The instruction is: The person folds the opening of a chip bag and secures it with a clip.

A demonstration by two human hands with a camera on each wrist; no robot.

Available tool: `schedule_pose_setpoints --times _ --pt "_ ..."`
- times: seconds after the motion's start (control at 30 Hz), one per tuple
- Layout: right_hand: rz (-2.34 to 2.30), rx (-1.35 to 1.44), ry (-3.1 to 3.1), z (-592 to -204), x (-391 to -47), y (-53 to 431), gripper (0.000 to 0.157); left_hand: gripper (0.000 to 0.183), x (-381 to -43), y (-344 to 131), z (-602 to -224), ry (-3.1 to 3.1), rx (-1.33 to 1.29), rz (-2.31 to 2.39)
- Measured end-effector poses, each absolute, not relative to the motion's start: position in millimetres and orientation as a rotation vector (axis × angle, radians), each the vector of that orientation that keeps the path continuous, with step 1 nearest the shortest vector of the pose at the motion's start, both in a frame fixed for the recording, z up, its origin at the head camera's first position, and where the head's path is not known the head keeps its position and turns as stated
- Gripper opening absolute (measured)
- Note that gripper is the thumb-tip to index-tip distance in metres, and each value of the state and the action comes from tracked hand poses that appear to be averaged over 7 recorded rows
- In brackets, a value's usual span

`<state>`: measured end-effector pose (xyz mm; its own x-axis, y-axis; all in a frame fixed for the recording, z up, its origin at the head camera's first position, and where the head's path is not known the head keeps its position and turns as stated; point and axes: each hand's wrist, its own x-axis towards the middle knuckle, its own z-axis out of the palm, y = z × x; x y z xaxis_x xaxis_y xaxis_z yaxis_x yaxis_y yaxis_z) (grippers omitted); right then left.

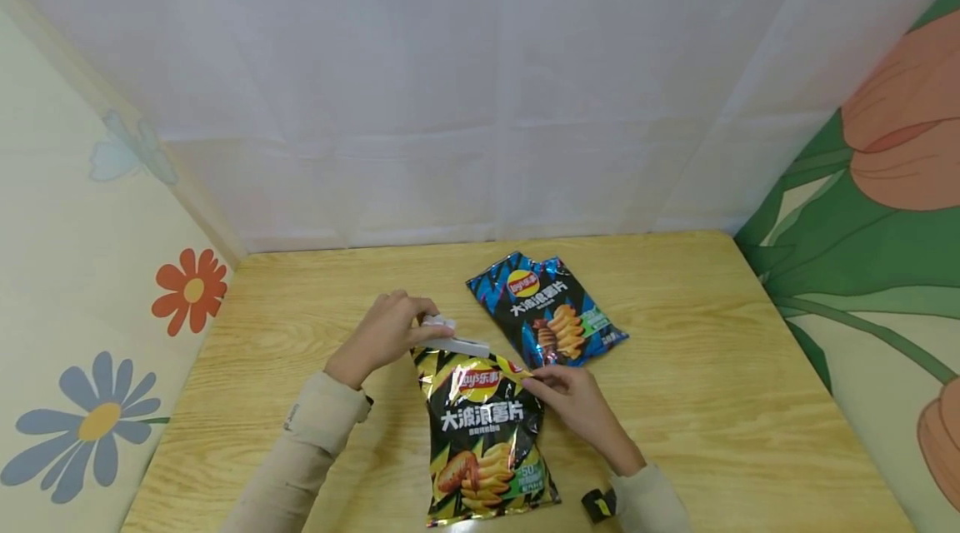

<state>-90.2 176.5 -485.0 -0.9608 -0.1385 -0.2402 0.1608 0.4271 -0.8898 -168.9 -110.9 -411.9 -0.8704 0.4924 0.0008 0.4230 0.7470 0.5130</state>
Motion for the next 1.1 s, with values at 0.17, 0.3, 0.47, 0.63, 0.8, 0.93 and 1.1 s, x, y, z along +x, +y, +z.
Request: schedule_pose_setpoints --times 0.17,0.3,0.47,0.63,0.8,0.93,1.1 --pt "-1.553 0.039 2.367 -485.6 -87.4 180.7 0.029 0.025 -169.4 -112.4 -409.6 2.746 0.749 0.833" --pt "-1.578 0.04 2.325 -486.1 -85.1 183.9 0.03 0.025 -170.1 -113.4 -409.3 2.712 0.758 0.859" --pt "-1.597 0.005 2.289 -486.7 -84.5 186.7 0.031 0.027 -170.6 -113.2 -409.3 2.691 0.775 0.876" --pt "-1.587 -0.01 2.294 -487.1 -85.3 186.6 0.031 0.025 -171.6 -112.6 -408.9 2.672 0.785 0.89" --pt "-1.577 0.013 2.31 -486.8 -86.1 184.3 0.029 0.022 -173.1 -112.2 -407.9 2.668 0.807 0.895" --pt "-1.58 0.012 2.315 -486.9 -85.9 182.5 0.027 0.02 -173.3 -110.8 -406.8 2.674 0.853 0.893" --pt "-1.583 0.006 2.319 -487.3 -85.8 181.2 0.026 0.02 -172.7 -106.5 -406.7 2.701 0.898 0.858"
